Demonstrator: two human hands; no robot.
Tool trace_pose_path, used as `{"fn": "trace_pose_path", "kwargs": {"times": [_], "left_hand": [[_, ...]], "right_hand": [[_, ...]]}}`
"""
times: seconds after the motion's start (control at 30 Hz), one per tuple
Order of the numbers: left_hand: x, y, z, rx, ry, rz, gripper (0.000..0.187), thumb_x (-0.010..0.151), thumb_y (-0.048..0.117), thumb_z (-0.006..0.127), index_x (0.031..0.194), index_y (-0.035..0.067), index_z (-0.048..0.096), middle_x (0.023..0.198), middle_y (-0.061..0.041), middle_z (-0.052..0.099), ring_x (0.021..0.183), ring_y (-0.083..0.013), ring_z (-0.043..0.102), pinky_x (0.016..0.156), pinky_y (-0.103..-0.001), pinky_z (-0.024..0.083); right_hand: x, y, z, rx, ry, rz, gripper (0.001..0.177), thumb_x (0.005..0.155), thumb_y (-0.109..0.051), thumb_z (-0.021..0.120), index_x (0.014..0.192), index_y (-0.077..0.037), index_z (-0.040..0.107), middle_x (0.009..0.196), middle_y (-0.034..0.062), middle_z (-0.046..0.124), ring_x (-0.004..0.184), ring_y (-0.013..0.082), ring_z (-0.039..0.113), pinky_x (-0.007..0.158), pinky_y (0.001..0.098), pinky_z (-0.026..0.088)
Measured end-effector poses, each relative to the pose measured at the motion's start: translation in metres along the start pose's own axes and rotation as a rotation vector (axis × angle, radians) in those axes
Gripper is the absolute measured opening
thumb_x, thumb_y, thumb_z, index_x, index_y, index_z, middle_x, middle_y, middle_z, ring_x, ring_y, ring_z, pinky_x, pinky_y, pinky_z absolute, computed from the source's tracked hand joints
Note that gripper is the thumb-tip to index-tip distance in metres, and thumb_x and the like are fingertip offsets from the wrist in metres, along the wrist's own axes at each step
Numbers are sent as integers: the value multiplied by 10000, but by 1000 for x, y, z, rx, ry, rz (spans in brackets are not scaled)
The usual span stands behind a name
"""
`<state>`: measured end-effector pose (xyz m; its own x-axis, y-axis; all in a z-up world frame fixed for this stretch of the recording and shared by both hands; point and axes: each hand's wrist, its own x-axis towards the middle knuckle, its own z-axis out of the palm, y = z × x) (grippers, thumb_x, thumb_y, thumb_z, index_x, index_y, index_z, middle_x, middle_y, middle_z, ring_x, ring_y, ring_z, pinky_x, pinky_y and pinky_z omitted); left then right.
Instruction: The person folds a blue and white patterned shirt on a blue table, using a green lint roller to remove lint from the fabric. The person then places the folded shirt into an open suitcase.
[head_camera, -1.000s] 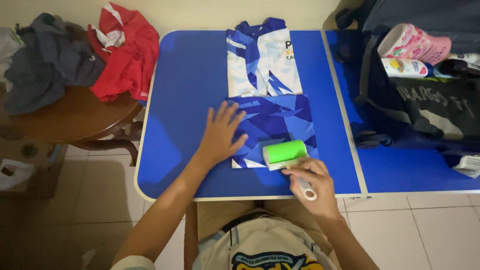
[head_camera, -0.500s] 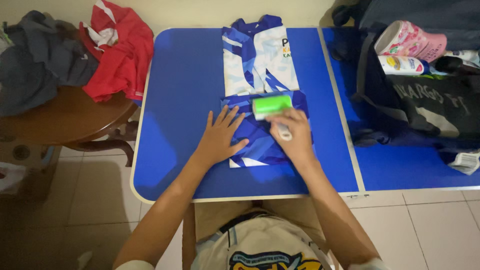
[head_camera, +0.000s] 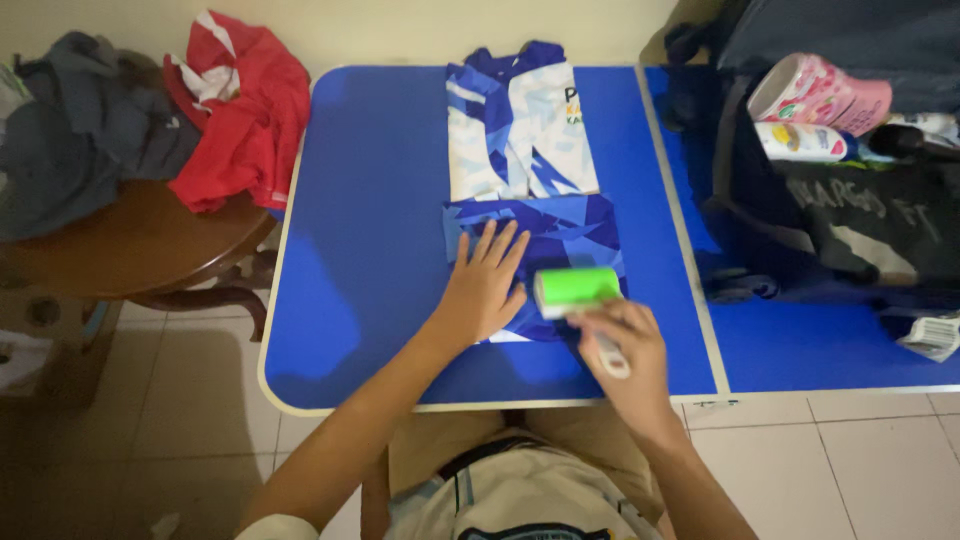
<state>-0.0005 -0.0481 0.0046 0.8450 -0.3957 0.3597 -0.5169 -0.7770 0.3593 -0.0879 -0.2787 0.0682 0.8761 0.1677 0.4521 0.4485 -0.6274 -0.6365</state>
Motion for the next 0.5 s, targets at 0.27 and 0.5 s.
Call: {"fn": "trace_pose_path", "kwargs": {"times": [0.27, 0.5], "left_hand": [[0, 2, 8, 59, 3, -85, 796, 871, 531, 676, 1472, 40, 499, 1553, -252, 393, 1459, -475, 312, 1156, -674, 209], [4, 3, 2, 45, -24, -106, 781, 819, 501, 709, 1434, 51, 537, 1538, -234, 423, 1449, -464, 323, 1145, -677, 216]], "right_hand": [[99, 51, 44, 13, 98, -72, 242, 809, -70, 770, 1042, -130, 803, 978, 120, 669, 1003, 323, 613, 897, 399, 501], [34, 40, 11, 2, 31, -38, 304, 752, -47, 767, 1032, -158, 808, 985, 106, 674, 976, 305, 612, 868, 380, 506]]}}
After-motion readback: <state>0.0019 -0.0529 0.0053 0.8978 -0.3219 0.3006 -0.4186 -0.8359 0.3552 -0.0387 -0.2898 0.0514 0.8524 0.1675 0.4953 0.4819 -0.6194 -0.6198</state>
